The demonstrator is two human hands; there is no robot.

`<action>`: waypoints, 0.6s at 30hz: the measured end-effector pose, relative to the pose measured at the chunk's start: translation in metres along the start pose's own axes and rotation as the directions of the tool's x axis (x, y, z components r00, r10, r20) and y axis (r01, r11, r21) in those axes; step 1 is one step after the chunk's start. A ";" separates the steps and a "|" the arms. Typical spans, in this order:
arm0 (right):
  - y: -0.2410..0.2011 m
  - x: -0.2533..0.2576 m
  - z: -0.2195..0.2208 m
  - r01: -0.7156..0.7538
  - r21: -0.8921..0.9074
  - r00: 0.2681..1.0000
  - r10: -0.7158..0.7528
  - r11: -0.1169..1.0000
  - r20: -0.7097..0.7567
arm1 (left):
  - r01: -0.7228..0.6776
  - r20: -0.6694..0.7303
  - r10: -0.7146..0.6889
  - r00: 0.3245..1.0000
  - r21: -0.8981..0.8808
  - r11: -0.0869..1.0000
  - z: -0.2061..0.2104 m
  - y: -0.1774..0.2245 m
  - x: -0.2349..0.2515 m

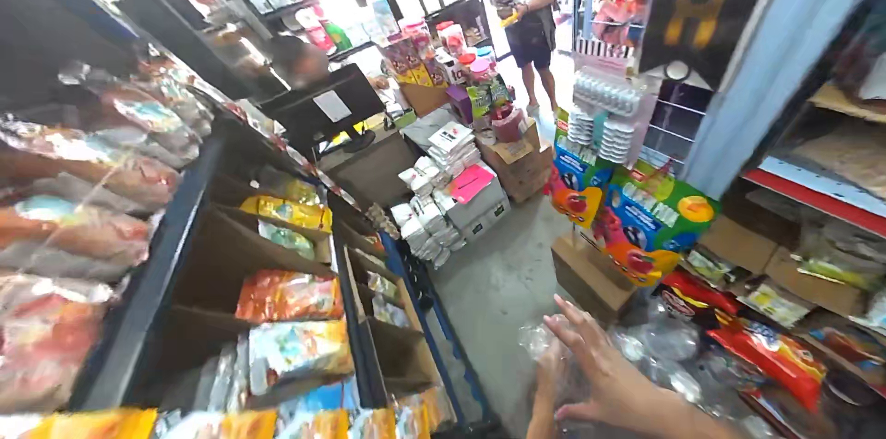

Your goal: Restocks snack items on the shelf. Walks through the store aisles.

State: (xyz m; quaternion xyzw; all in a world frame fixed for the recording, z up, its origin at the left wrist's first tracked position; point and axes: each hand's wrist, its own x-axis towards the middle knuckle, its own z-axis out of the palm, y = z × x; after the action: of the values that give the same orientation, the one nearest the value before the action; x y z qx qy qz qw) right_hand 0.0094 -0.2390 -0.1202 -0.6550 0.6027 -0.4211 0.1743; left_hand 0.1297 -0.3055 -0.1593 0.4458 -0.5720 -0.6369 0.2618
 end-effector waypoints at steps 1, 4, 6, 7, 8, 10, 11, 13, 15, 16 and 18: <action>-0.001 0.028 0.011 -0.007 -0.007 1.000 0.007 1.000 0.005 | -0.017 0.011 0.017 1.000 -0.025 1.000 -0.017 0.007 0.021; -0.002 0.098 0.032 -0.036 -0.002 0.998 0.037 0.999 0.043 | 0.048 0.076 -0.041 0.996 -0.083 0.995 -0.067 0.047 0.075; 0.005 0.130 0.040 -0.102 -0.006 0.992 0.102 0.995 0.079 | 0.129 0.140 -0.119 0.983 -0.067 0.989 -0.085 0.072 0.110; 0.013 0.143 0.043 -0.136 -0.012 0.987 0.137 0.991 0.085 | 0.164 0.187 -0.144 0.972 -0.091 0.982 -0.090 0.076 0.128; 0.023 0.156 0.046 -0.162 -0.022 0.984 0.163 0.987 0.075 | 0.201 0.236 -0.163 0.958 -0.146 0.969 -0.091 0.075 0.147; 0.050 0.176 0.050 -0.196 -0.058 0.980 0.198 0.979 0.026 | 0.302 0.328 -0.213 0.920 -0.248 0.921 -0.088 0.070 0.185; 0.065 0.185 0.051 -0.235 -0.068 0.972 0.236 0.970 0.017 | 0.355 0.372 -0.248 0.894 -0.253 0.900 -0.086 0.068 0.204; 0.093 0.207 0.046 -0.370 -0.043 0.926 0.372 0.928 0.068 | 0.414 0.479 -0.270 0.835 -0.225 0.882 -0.084 0.065 0.247; 0.123 0.231 0.042 -0.453 0.004 0.885 0.449 0.892 0.124 | 0.441 0.595 -0.258 0.761 -0.182 0.879 -0.088 0.060 0.290; 0.137 0.245 0.039 -0.468 0.012 0.876 0.462 0.883 0.140 | 0.447 0.629 -0.260 0.732 -0.156 0.881 -0.091 0.061 0.311; 0.155 0.279 0.033 -0.461 0.006 0.880 0.456 0.887 0.137 | 0.420 0.659 -0.256 0.707 -0.101 0.902 -0.099 0.072 0.348</action>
State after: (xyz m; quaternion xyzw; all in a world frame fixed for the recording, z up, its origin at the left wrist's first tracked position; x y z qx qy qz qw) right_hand -0.0877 -0.5425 -0.1583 -0.5168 0.7195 -0.3353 0.3206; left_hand 0.0405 -0.6628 -0.1781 0.2684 -0.4511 -0.8510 -0.0147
